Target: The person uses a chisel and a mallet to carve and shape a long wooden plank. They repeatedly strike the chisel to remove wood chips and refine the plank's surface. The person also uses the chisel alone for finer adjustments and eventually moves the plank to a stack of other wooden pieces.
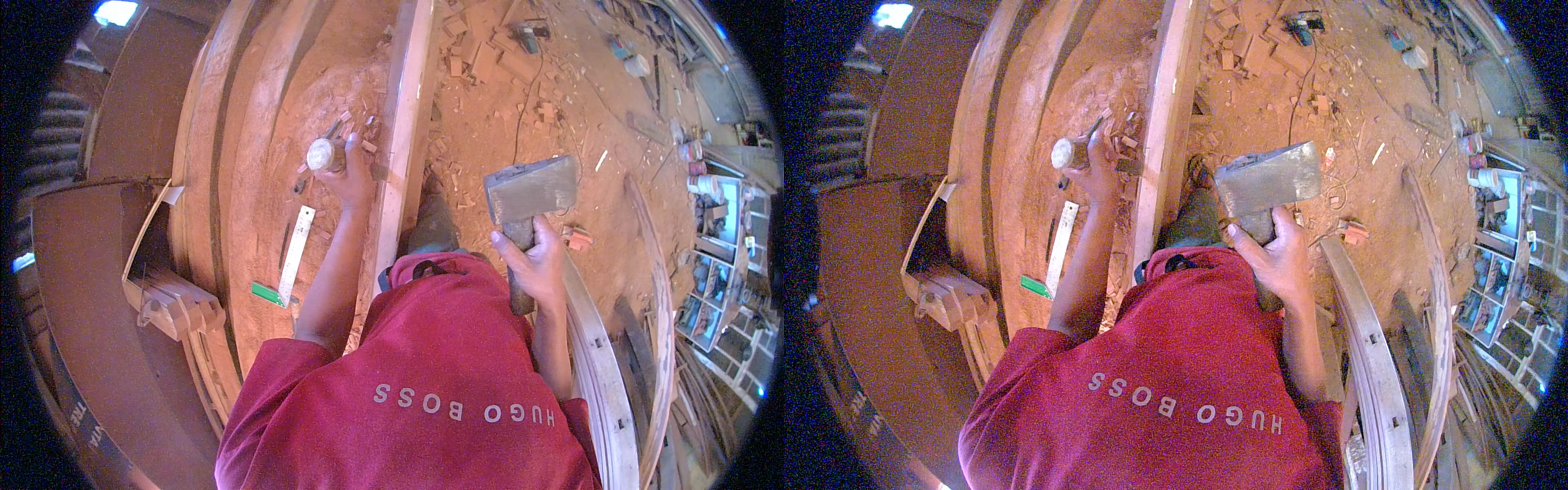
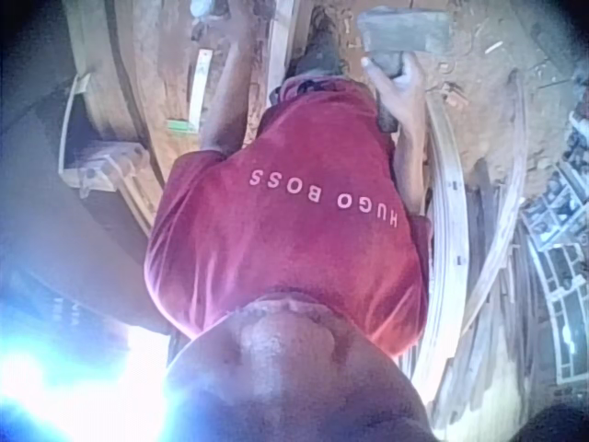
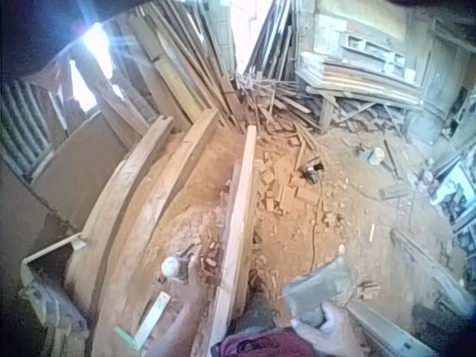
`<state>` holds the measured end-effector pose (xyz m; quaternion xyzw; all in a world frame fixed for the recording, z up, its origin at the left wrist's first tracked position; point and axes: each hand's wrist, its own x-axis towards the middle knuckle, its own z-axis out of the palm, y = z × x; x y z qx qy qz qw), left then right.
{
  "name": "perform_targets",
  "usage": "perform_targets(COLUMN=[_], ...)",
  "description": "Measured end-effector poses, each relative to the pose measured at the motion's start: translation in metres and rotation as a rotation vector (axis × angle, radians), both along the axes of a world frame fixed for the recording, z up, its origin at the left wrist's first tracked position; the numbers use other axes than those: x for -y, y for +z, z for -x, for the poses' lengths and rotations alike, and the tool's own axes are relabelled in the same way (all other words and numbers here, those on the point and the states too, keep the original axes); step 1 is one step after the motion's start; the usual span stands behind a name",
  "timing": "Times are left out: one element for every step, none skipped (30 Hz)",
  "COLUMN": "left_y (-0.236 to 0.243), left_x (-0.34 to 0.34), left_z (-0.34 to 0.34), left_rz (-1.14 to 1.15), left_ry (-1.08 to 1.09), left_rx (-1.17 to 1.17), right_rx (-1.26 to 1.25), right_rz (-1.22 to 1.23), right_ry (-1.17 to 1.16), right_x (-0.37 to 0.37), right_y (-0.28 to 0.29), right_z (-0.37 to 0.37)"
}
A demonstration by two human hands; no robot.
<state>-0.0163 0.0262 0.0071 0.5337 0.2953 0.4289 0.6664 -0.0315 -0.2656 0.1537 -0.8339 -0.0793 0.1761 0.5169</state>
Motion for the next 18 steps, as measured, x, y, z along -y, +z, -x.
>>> perform_targets(left_y=[0.004,0.006,0.009,0.011,0.012,0.013,0.015,0.019,0.024,0.026,0.024,0.018,0.013,0.008,0.003,-0.002,0.003,0.009], left_x=[0.002,0.004,0.005,0.007,0.009,0.011,0.013,0.016,0.018,0.019,0.017,0.014,0.010,0.007,0.002,0.000,0.003,0.009], left_z=[0.000,0.000,0.000,-0.001,-0.001,-0.001,-0.001,-0.002,-0.002,-0.003,-0.001,0.002,0.005,0.006,0.008,0.009,0.007,0.005], left_rz=[0.048,0.064,0.080,0.095,0.070,0.045,0.020,-0.003,-0.026,-0.050,-0.031,-0.013,0.006,0.006,0.006,0.006,0.022,0.038], left_ry=[0.008,0.016,0.024,0.032,0.053,0.073,0.093,0.101,0.108,0.116,0.085,0.054,0.023,-0.009,-0.041,-0.073,-0.045,-0.017], left_rx=[0.012,0.025,0.038,0.051,0.043,0.034,0.026,0.021,0.016,0.012,-0.021,-0.054,-0.087,-0.094,-0.101,-0.109,-0.073,-0.039], right_rx=[0.015,0.029,0.044,0.042,0.040,0.038,0.039,0.040,0.042,0.040,0.038,0.036,0.033,0.030,0.026,0.041,0.054,0.067], right_rz=[-0.019,-0.038,-0.057,-0.037,-0.017,0.003,-0.019,-0.039,-0.059,-0.044,-0.030,-0.016,-0.014,-0.011,-0.008,0.009,0.028,0.046], right_ry=[0.007,0.012,0.018,0.029,0.042,0.055,0.059,0.061,0.063,0.069,0.078,0.086,0.086,0.085,0.084,0.095,0.103,0.112], right_x=[-0.002,-0.004,-0.005,-0.005,-0.005,-0.005,-0.007,-0.010,-0.011,-0.011,-0.011,-0.011,-0.012,-0.013,-0.013,-0.013,-0.011,-0.010], right_y=[-0.001,-0.002,-0.003,-0.005,-0.008,-0.009,-0.009,-0.009,-0.008,-0.008,-0.009,-0.009,-0.008,-0.008,-0.007,-0.009,-0.011,-0.013], right_z=[0.000,-0.001,-0.001,-0.001,-0.002,-0.003,-0.003,-0.003,-0.003,-0.003,-0.003,-0.004,-0.004,-0.004,-0.004,-0.005,-0.005,-0.006])
